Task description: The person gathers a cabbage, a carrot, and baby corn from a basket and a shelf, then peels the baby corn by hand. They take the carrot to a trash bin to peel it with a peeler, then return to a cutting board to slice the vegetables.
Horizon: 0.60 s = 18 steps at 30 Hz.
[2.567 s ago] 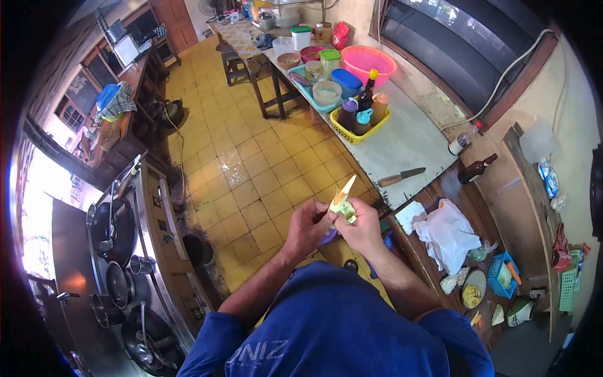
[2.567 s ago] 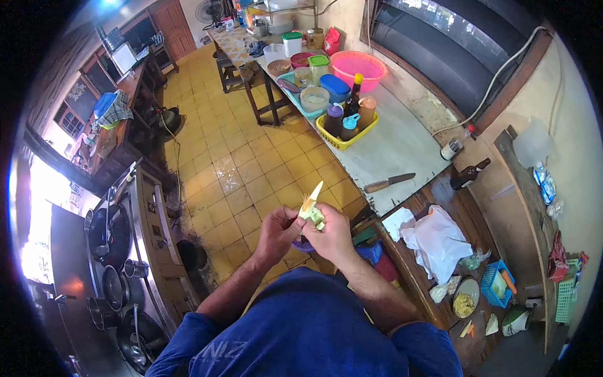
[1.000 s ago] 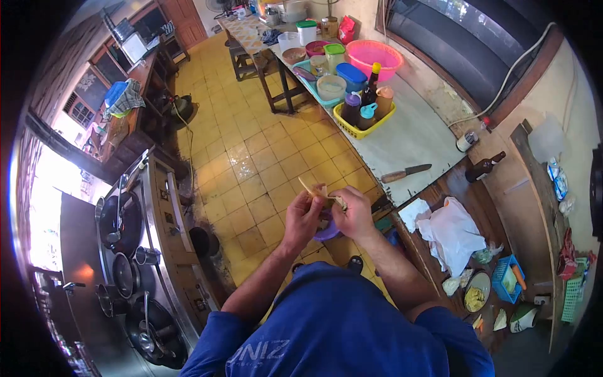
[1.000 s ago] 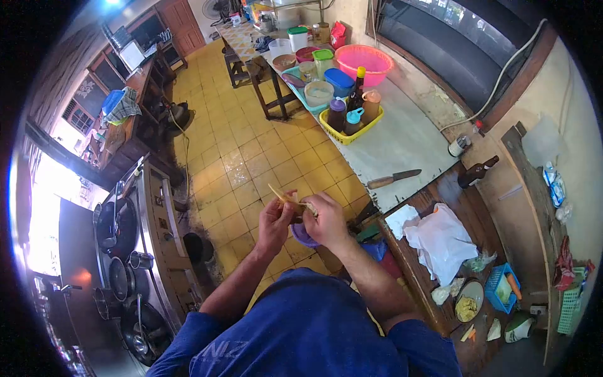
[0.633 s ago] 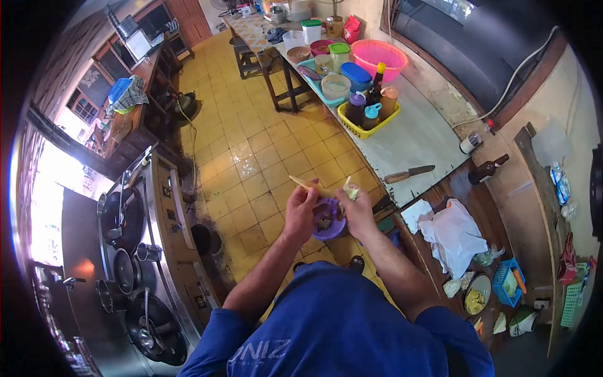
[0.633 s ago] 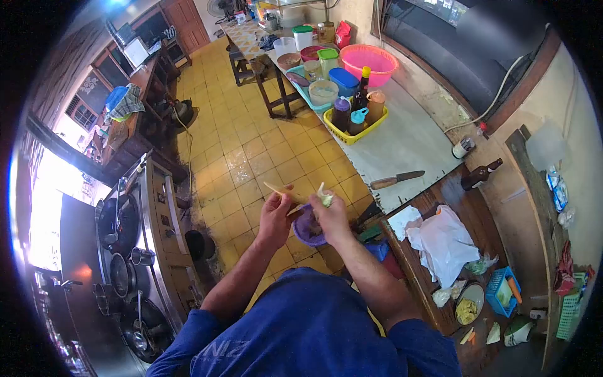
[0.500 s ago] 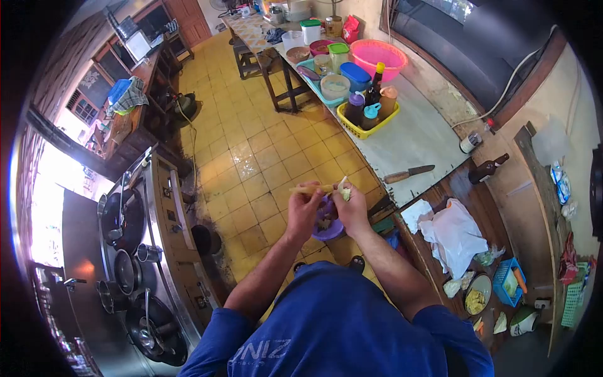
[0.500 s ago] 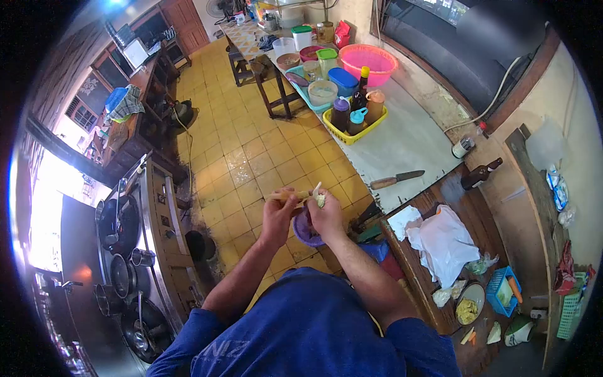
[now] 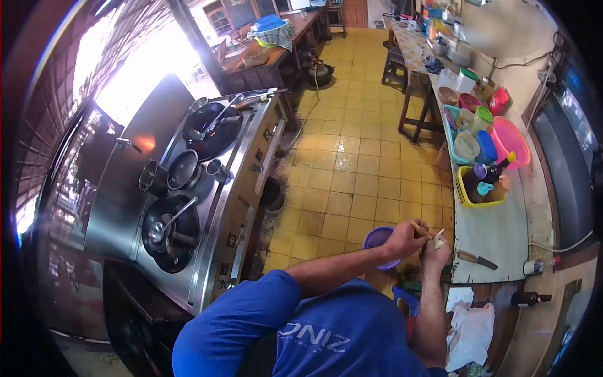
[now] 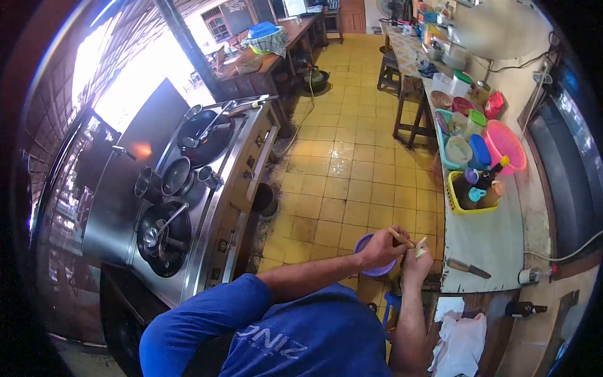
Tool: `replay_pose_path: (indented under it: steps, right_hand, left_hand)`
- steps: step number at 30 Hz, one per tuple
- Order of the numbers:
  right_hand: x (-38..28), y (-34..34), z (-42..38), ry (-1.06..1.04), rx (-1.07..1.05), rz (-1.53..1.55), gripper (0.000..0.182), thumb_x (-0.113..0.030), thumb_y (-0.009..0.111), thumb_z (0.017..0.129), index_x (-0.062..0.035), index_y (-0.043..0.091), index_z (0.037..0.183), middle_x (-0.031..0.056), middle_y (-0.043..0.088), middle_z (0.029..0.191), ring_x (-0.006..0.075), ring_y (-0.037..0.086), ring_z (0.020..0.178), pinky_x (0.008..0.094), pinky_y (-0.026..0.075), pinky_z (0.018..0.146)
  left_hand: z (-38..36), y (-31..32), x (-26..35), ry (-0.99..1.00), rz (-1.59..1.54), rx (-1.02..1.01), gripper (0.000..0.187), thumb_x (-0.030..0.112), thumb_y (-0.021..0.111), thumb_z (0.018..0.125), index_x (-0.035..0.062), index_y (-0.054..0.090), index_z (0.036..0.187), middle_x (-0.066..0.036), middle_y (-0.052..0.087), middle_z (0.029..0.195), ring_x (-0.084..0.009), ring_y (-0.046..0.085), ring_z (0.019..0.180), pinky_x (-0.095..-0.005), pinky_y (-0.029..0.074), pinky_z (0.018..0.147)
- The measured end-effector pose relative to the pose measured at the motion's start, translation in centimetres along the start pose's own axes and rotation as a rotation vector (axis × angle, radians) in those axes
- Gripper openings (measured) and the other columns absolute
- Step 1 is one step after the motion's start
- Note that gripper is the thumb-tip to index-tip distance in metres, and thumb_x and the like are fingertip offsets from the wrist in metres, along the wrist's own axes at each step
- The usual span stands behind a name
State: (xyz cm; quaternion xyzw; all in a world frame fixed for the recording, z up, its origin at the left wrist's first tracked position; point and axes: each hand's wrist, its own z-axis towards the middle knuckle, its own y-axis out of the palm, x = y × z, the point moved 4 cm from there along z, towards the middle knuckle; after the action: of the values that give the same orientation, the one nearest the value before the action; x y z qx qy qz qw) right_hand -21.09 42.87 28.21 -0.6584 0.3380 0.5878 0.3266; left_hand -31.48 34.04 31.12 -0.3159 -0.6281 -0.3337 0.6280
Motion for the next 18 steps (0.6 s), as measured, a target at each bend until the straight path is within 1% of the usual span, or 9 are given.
replay_pose_path:
  steps: [4, 5, 7, 8, 9, 10, 11, 16, 18]
  right_hand:
    - [1.6, 0.1, -0.3, 0.106, 0.016, 0.157, 0.013, -0.007, 0.054, 0.084, -0.0019, 0.064, 0.092, -0.0028, 0.054, 0.069, 0.0056, 0.049, 0.056, 0.0231, 0.036, 0.047]
    - [1.4, -0.1, -0.6, 0.111, 0.024, 0.214, 0.013, -0.009, 0.055, 0.085, -0.0022, 0.064, 0.092, -0.0035, 0.054, 0.067, 0.0055, 0.048, 0.056, 0.0233, 0.035, 0.047]
    - [1.9, -0.8, -0.7, 0.075, 0.031, -0.009, 0.015, -0.017, 0.059, 0.087, -0.0043, 0.066, 0.086, -0.0042, 0.052, 0.063, 0.0049, 0.043, 0.052, 0.0241, 0.033, 0.045]
    - [4.5, -1.0, 0.1, 0.12, 0.007, 0.185, 0.01, -0.012, 0.059, 0.085, -0.0041, 0.065, 0.086, -0.003, 0.057, 0.072, 0.0051, 0.049, 0.058, 0.0211, 0.035, 0.049]
    - [3.2, -0.9, -0.6, 0.186, -0.025, 0.17, 0.009, -0.008, 0.057, 0.085, -0.003, 0.065, 0.087, -0.0015, 0.058, 0.074, 0.0061, 0.051, 0.063, 0.0221, 0.039, 0.053]
    - [6.1, -1.3, 0.2, 0.139, 0.036, 0.127, 0.009, -0.007, 0.058, 0.084, -0.0034, 0.065, 0.088, -0.0013, 0.059, 0.075, 0.0058, 0.052, 0.063, 0.0214, 0.039, 0.053]
    - [4.8, -1.4, -0.2, 0.158, -0.034, 0.199, 0.009, -0.006, 0.059, 0.083, -0.003, 0.065, 0.089, -0.0011, 0.059, 0.073, 0.006, 0.052, 0.06, 0.0222, 0.039, 0.05]
    - [7.0, -2.0, -0.6, 0.246, 0.055, 0.247, 0.006, -0.005, 0.057, 0.082, -0.0024, 0.062, 0.085, -0.0018, 0.057, 0.067, 0.0066, 0.049, 0.055, 0.0261, 0.04, 0.048]
    - [6.6, -2.0, -0.2, -0.028, 0.063, -0.268, 0.004, -0.005, 0.056, 0.083, -0.0022, 0.06, 0.083, -0.0027, 0.053, 0.064, 0.0055, 0.046, 0.054, 0.0257, 0.038, 0.047]
  left_hand:
    - [-0.6, 0.1, -0.8, -0.024, 0.173, 0.039, 0.017, 0.012, 0.065, 0.081, 0.0021, 0.064, 0.094, -0.012, 0.069, 0.086, -0.015, 0.065, 0.078, -0.0296, 0.052, 0.071]
    - [-0.2, 0.1, -1.6, -0.007, 0.228, -0.021, 0.018, 0.014, 0.066, 0.081, 0.0035, 0.066, 0.095, -0.011, 0.069, 0.086, -0.0143, 0.065, 0.076, -0.0305, 0.052, 0.069]
    - [-0.2, 0.6, -2.8, -0.086, 0.105, -0.038, 0.019, 0.013, 0.065, 0.082, 0.002, 0.065, 0.097, -0.01, 0.069, 0.085, -0.0136, 0.065, 0.074, -0.0299, 0.053, 0.067]
    - [0.4, 0.7, -4.6, -0.148, 0.041, -0.055, 0.019, 0.013, 0.065, 0.084, 0.0007, 0.064, 0.098, -0.01, 0.069, 0.087, -0.0135, 0.064, 0.075, -0.0291, 0.053, 0.068]
    - [0.7, 1.0, -6.6, -0.212, -0.016, -0.065, 0.019, 0.012, 0.065, 0.085, -0.0005, 0.063, 0.099, -0.01, 0.069, 0.089, -0.0134, 0.064, 0.076, -0.0284, 0.054, 0.068]
    - [0.6, 1.1, -7.8, -0.239, -0.086, -0.099, 0.018, 0.01, 0.064, 0.086, -0.0015, 0.061, 0.1, -0.01, 0.068, 0.091, -0.0134, 0.064, 0.078, -0.0278, 0.054, 0.069]
    - [0.9, 1.1, -8.3, -0.257, -0.149, -0.122, 0.018, 0.009, 0.063, 0.088, -0.0024, 0.06, 0.101, -0.01, 0.067, 0.093, -0.0133, 0.064, 0.079, -0.0273, 0.054, 0.07]
    - [1.3, 1.2, -8.8, -0.436, -0.255, -0.259, 0.015, 0.008, 0.062, 0.089, -0.0017, 0.059, 0.1, -0.006, 0.065, 0.089, -0.0106, 0.06, 0.075, -0.025, 0.05, 0.066]
    - [1.8, 1.0, -8.6, -0.466, -0.205, -0.295, 0.014, 0.008, 0.062, 0.089, -0.0007, 0.06, 0.099, -0.005, 0.065, 0.087, -0.0097, 0.058, 0.074, -0.0244, 0.048, 0.064]
